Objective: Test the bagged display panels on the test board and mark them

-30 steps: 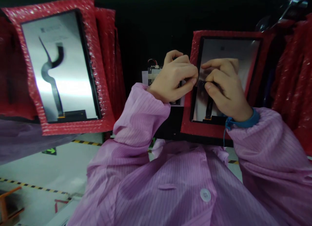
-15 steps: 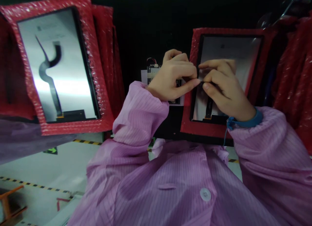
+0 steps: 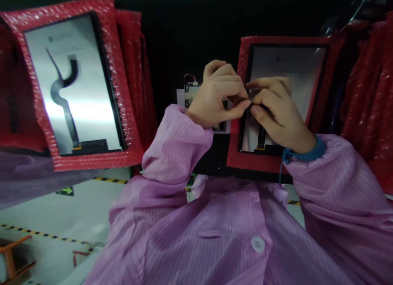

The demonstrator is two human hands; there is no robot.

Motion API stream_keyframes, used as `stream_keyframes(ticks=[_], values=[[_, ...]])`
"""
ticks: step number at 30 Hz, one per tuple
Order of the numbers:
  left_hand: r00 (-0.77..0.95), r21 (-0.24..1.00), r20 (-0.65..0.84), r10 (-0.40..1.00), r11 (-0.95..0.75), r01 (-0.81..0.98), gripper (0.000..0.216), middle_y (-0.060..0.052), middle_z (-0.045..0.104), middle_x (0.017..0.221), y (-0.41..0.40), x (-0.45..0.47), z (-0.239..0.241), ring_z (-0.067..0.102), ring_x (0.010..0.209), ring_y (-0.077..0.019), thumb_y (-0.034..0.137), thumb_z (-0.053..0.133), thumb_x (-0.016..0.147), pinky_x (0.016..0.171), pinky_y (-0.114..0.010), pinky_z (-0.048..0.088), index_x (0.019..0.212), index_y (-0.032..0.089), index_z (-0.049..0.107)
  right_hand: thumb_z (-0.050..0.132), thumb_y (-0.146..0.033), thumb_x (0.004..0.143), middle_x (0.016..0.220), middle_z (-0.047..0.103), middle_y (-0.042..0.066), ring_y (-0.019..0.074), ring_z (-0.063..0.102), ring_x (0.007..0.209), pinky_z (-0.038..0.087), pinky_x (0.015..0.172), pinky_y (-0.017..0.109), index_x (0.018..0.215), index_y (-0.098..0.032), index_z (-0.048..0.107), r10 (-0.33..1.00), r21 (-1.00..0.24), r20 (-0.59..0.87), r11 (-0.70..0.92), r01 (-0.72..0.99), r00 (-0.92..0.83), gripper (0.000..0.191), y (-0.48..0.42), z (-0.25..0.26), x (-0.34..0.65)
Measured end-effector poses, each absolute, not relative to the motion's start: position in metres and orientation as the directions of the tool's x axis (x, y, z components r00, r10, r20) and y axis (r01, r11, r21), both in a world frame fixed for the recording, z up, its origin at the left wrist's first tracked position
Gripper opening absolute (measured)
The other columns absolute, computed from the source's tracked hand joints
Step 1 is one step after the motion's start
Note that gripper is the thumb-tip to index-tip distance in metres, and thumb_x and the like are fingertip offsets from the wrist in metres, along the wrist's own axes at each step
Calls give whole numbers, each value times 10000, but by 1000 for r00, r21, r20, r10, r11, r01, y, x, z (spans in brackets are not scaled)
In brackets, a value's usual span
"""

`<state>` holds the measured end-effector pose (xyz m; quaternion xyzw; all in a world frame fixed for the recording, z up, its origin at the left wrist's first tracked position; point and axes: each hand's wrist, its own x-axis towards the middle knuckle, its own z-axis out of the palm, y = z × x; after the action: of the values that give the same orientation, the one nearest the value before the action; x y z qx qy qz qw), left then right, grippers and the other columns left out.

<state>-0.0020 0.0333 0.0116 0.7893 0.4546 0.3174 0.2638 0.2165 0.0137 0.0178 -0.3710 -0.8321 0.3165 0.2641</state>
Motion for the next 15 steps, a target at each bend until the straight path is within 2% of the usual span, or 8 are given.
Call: stream_keyframes(ticks=[2,4,6,8,9,11,15], values=[[443,627,298,846,-523,577,327,-11,638,759,30,-3,17,636,924,-210,556,625,930,1144,-528,376,800,257,642,417,-469,1029,1288,629,79,279,508,1256,364,1131,604,908,-229,597,786,-716,234,537,446,-572,323,13,18,216],[452,536,414,790,-613,580,419,-62,676,988,20,-6,27,619,1078,-244,610,572,936,1102,-520,406,1066,221,654,383,-503,1037,1259,639,82,278,518,1251,368,1131,605,933,-229,601,801,-719,243,527,453,-547,365,12,19,216],[289,495,571,769,-602,626,499,-106,636,1162,1,-8,34,570,1174,-263,590,477,981,1017,-482,459,1269,195,579,344,-547,1039,1257,641,78,266,521,1261,363,1151,589,994,-247,608,826,-736,226,492,465,-517,403,11,21,216],[55,509,652,756,-491,707,339,-90,629,1083,-24,-7,36,589,1023,-228,436,446,1024,871,-404,496,1227,212,598,326,-561,1039,1287,629,76,241,524,1268,371,1167,546,1091,-275,605,854,-756,207,449,475,-478,403,10,22,216],[-3,507,647,763,-427,749,226,-57,621,964,-37,-6,33,582,838,-186,326,472,1022,760,-350,486,1152,218,621,330,-552,1041,1301,621,77,231,528,1264,389,1160,524,1140,-281,597,865,-766,219,440,469,-452,393,9,22,216],[61,448,561,825,-364,817,196,-24,602,822,-59,-2,22,539,673,-158,241,482,1006,649,-310,441,1136,194,621,356,-503,1049,1304,614,83,220,539,1249,435,1121,493,1209,-265,580,878,-783,268,438,441,-396,364,9,21,216],[242,193,329,913,-316,929,386,-51,627,817,-81,3,-2,596,701,-197,385,502,997,643,-328,414,1280,151,621,389,-408,1053,1209,650,74,210,578,1197,463,1070,469,1164,-227,597,890,-777,363,453,438,-277,298,9,17,217]])
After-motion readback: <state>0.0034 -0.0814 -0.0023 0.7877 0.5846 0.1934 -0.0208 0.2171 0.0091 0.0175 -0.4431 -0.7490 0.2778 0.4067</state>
